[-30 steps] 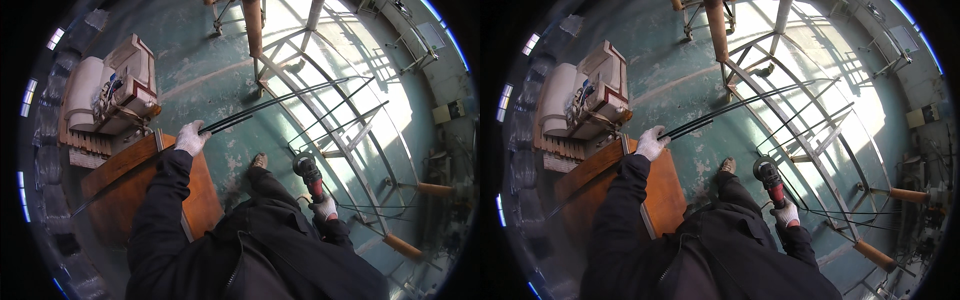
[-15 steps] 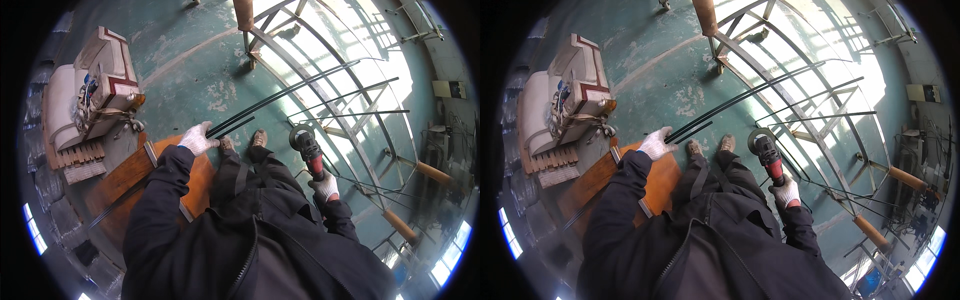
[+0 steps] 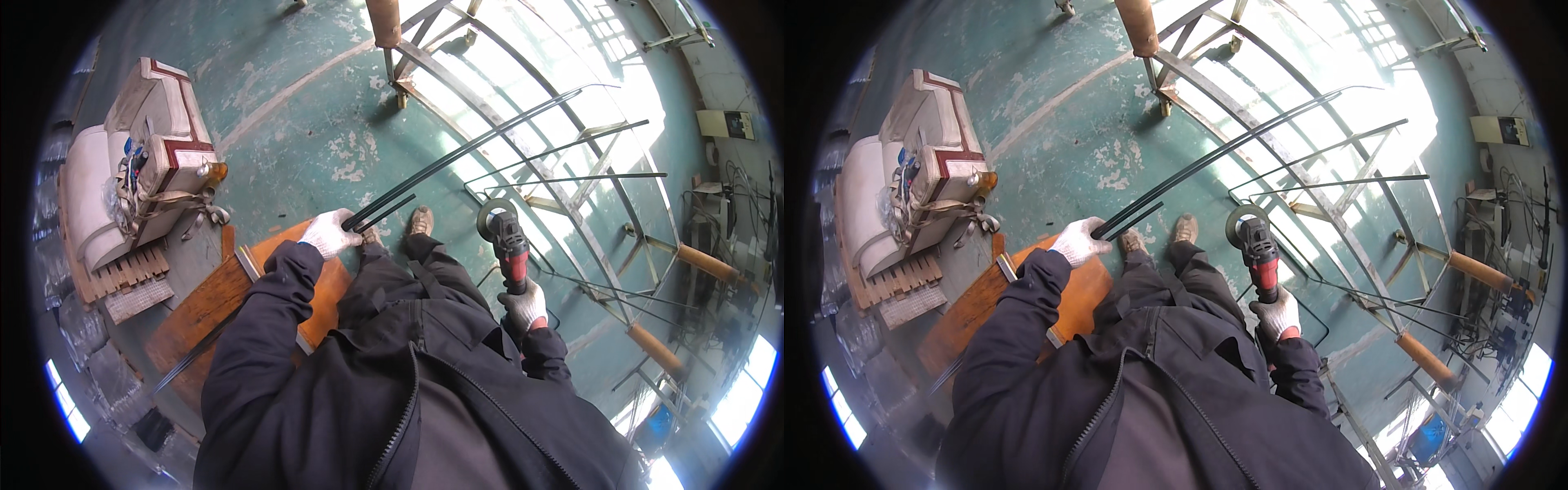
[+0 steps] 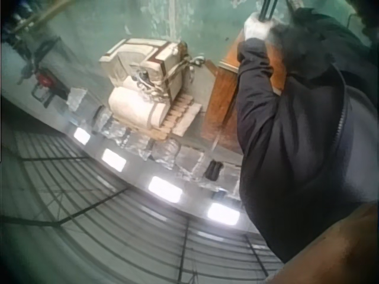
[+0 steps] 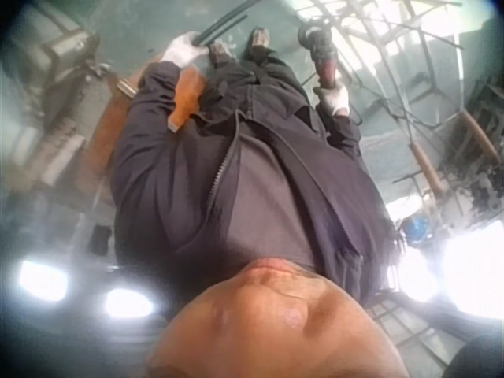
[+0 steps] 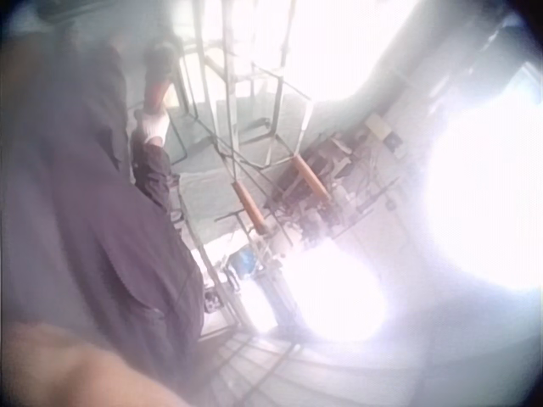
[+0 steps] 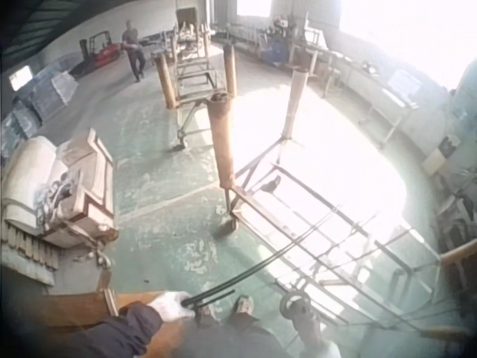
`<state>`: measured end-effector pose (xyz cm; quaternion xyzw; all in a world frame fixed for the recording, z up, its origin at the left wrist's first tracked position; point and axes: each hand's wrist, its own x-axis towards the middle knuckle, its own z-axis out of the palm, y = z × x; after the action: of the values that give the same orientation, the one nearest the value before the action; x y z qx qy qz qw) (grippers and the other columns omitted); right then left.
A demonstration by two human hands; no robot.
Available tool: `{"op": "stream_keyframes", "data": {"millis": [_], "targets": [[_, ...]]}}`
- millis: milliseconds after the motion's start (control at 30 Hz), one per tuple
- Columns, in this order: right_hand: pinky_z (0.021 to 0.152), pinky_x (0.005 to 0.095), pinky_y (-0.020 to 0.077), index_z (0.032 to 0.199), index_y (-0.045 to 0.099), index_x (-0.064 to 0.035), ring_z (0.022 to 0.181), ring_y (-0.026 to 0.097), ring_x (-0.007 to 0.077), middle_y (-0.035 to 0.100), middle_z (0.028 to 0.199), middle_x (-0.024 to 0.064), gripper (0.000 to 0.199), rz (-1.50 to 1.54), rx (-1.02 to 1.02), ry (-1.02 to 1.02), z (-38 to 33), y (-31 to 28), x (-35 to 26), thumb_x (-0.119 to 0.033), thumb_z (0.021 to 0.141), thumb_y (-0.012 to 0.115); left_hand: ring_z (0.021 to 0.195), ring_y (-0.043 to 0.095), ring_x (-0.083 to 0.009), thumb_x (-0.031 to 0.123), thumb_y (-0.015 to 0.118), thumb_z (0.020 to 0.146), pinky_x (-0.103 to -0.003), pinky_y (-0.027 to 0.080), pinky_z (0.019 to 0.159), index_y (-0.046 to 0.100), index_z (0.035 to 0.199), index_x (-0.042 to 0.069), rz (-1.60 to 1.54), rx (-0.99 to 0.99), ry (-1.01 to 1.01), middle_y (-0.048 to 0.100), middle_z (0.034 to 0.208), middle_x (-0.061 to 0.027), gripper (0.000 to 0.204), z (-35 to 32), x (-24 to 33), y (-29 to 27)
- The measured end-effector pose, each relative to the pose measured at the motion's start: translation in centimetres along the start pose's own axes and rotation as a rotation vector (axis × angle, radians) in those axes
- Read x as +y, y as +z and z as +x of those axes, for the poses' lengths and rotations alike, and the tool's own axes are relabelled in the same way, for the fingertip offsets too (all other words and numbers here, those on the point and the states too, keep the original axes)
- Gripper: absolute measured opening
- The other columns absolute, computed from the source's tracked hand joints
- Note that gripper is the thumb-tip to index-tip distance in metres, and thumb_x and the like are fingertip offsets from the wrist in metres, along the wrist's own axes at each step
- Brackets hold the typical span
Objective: The person retrieves a long metal rod from a rack, carries it to a workbench, and uses an angle grinder to cut the rod into shorter pieces. The person handles the rod with both hands and positions it on the bench before cutting.
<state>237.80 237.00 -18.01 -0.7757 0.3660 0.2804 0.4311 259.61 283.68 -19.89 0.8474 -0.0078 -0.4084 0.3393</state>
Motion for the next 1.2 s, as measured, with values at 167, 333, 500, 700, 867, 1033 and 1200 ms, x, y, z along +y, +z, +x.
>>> {"op": "stream_keyframes", "data": {"millis": [167,333,500,700,867,1033,1200], "targets": [[0.087,0.0377,0.0602,0.111,0.073,0.0001,0.086,0.074,0.0222,0.078,0.095,0.0105,0.04,-0.047,0.016,-0.028,0.3,0.0,-1.1,-0.017,0.078,0.087,0.106,0.078,-0.0252,0.019,0.087,0.089,-0.039,0.06,0.098,0.072,0.137,-0.007,-0.01,-0.01,-0.003,0.081,0.117,-0.0204,0.057,0.2,0.0,-0.4],[0.084,0.0381,0.0605,0.108,0.073,0.0002,0.082,0.074,0.0234,0.077,0.092,0.0114,0.037,-0.046,0.024,-0.061,0.5,-0.2,-2.3,-0.017,0.078,0.086,0.094,0.078,-0.0226,0.018,0.086,0.091,-0.037,0.062,0.088,0.071,0.135,-0.01,-0.114,-0.1,-0.078,0.08,0.113,-0.0202,0.054,0.5,0.2,-0.8],[0.08,0.0384,0.0595,0.106,0.071,0.0,0.079,0.071,0.0223,0.075,0.089,0.0104,0.036,-0.038,-0.01,-0.073,0.5,-0.7,-4.0,-0.017,0.078,0.085,0.083,0.075,-0.0184,0.017,0.086,0.094,-0.035,0.06,0.078,0.076,0.125,-0.008,-0.231,-0.169,-0.113,0.08,0.101,-0.0144,0.041,0.8,0.3,-0.8],[0.079,0.0366,0.0577,0.115,0.071,0.0001,0.081,0.068,0.0171,0.072,0.09,0.0055,0.041,-0.074,-0.097,-0.096,0.0,-1.7,-7.2,-0.014,0.079,0.086,0.082,0.076,-0.0196,0.012,0.086,0.096,-0.035,0.062,0.077,0.072,0.124,-0.011,-0.391,-0.235,-0.161,0.075,0.1,-0.0135,0.038,1.0,0.0,-0.9],[0.08,0.0345,0.0587,0.12,0.072,0.0001,0.082,0.069,0.0154,0.074,0.096,0.0035,0.042,0.026,-0.277,-0.102,0.8,-2.4,-9.0,-0.013,0.084,0.089,0.077,0.075,-0.0184,0.01,0.084,0.098,-0.033,0.062,0.071,0.072,0.122,-0.011,-0.426,-0.229,-0.177,0.075,0.096,-0.012,0.034,1.3,-0.2,-0.7],[0.084,0.0357,0.0614,0.131,0.073,0.0026,0.089,0.073,0.0164,0.078,0.103,0.0069,0.047,0.179,-0.492,-0.047,3.7,-2.7,-9.1,-0.012,0.091,0.094,0.07,0.069,-0.0122,0.012,0.085,0.098,-0.032,0.056,0.062,0.082,0.114,-0.003,-0.406,-0.194,-0.195,0.078,0.089,-0.0069,0.022,1.5,-0.9,-0.2],[0.086,0.0371,0.0597,0.131,0.075,0.003,0.09,0.071,0.0165,0.077,0.104,0.0044,0.049,0.23,-0.615,-0.074,5.7,-2.4,-10.6,-0.02,0.091,0.094,0.07,0.069,-0.0127,0.014,0.085,0.095,-0.033,0.055,0.062,0.084,0.112,-0.001,-0.358,-0.175,-0.158,0.078,0.086,-0.0068,0.023,1.3,-1.2,0.1]]}}
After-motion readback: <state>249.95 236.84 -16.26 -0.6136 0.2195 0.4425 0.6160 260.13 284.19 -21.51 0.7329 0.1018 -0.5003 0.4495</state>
